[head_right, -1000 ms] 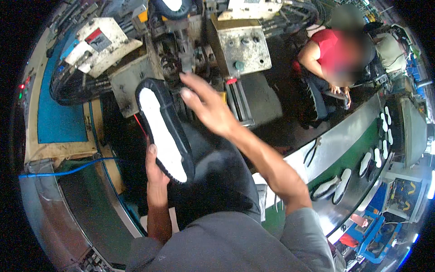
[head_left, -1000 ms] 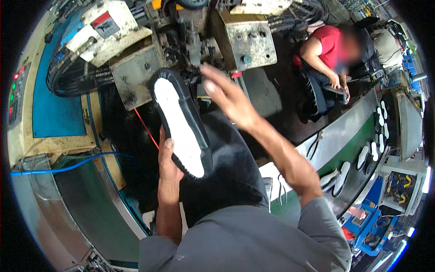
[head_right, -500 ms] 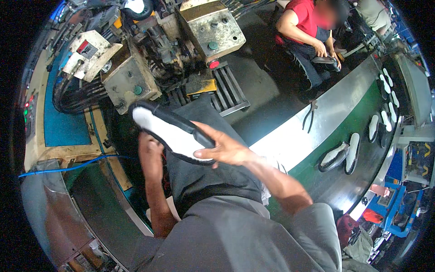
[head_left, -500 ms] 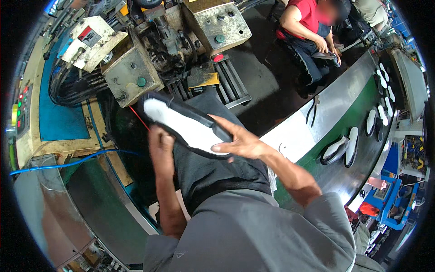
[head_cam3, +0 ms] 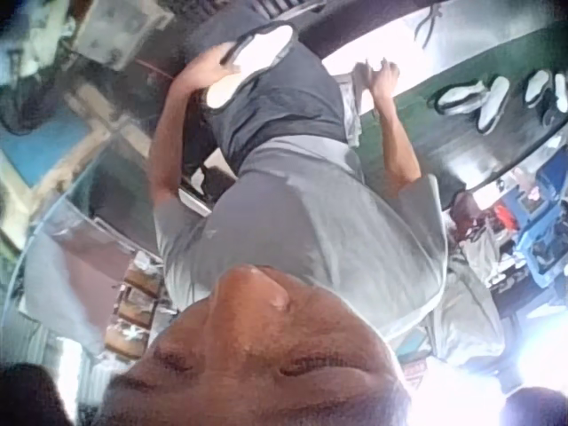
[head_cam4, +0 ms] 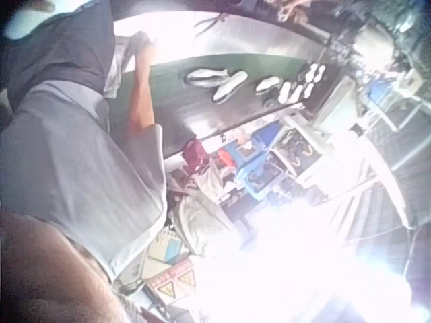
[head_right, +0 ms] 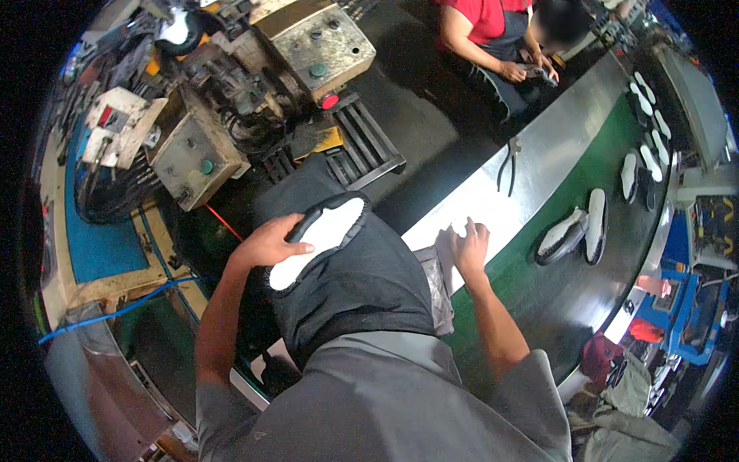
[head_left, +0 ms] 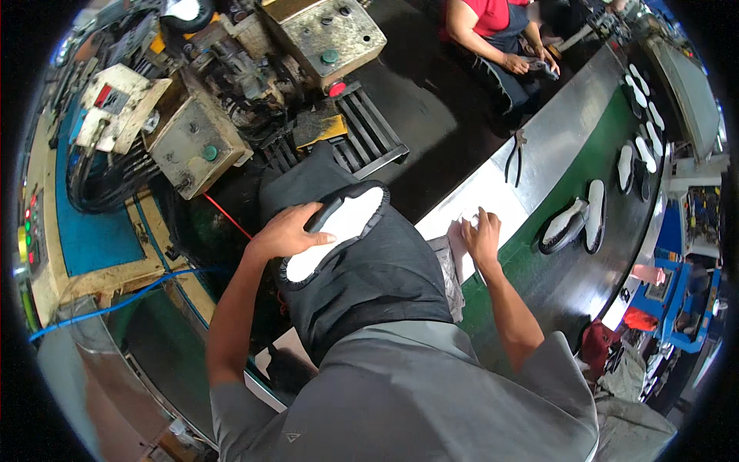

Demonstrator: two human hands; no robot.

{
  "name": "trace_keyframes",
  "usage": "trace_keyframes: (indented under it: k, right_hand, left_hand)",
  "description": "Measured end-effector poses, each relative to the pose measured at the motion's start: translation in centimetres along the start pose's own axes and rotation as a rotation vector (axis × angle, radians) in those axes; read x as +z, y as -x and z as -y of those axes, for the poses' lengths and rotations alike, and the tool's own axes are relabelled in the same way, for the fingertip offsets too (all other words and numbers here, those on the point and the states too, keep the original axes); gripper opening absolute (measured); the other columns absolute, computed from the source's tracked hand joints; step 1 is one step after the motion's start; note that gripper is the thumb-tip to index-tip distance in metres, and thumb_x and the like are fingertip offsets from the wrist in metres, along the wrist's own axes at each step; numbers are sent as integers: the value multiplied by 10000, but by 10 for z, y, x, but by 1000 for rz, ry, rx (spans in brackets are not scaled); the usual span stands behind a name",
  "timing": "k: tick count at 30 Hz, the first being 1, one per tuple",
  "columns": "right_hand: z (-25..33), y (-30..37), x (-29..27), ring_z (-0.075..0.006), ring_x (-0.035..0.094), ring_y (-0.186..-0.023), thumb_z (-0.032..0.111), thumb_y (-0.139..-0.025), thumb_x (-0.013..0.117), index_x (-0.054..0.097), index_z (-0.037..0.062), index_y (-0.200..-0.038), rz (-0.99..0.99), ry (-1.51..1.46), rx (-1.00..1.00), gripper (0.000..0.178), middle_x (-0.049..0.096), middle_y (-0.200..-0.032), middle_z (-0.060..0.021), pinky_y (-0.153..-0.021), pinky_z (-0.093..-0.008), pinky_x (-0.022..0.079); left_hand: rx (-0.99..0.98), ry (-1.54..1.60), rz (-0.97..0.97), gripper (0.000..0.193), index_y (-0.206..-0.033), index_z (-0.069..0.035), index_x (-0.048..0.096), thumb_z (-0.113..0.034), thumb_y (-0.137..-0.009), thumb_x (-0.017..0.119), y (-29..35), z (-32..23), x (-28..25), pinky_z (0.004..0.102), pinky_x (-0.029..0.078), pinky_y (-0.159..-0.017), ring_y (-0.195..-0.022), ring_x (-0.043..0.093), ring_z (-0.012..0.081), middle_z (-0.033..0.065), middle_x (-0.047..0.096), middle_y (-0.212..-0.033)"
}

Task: Assembling shoe soles and uppers using factory machinery and manual tools.

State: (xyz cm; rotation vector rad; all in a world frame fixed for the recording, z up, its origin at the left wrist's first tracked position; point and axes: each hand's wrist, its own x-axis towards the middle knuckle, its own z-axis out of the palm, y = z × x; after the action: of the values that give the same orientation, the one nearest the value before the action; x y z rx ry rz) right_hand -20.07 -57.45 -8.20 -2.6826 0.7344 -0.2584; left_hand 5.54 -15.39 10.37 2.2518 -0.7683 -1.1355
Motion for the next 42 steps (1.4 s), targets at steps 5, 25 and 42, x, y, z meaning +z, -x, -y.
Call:
trace_keyframes:
  k: [5, 25, 42]
  right_hand:
    - [2, 73, -28, -426, 564, -1187, 264, -922, 829, 628, 53, -1479, 172, 127, 222, 629, 626, -1269, -226, -1056, -534, 479]
    - [216, -28, -90, -168, 733, -795, 279, -1123, 603, 722, -43, -995, 1078, -921, 176, 366, 749, -847, -100, -644, -360, 592]
    - [218, -16, -87, -515, 733, -730, 308, -1128, 585, 626, -36, -993, 712, -254, -355, 372, 709, -719, -270, -663, -597, 591]
  left_hand:
    - [-50, 139, -105, 717, -1504, -5, 592, -500, -1014, 760, -46, -3, 18, 458, 479, -1151, -1355, 628, 428, 275, 636, -1488]
    - [2, 236, -103, 838, -1662, 33, 384, -338, -1013, 762, -33, -10, 19, 471, 438, -1197, -1440, 583, 439, 335, 584, -1537]
    - [41, 434, -46, 711, -1610, 72, 453, -430, -1130, 606, -42, -10, 28, 459, 385, -1244, -1511, 495, 460, 339, 533, -1591]
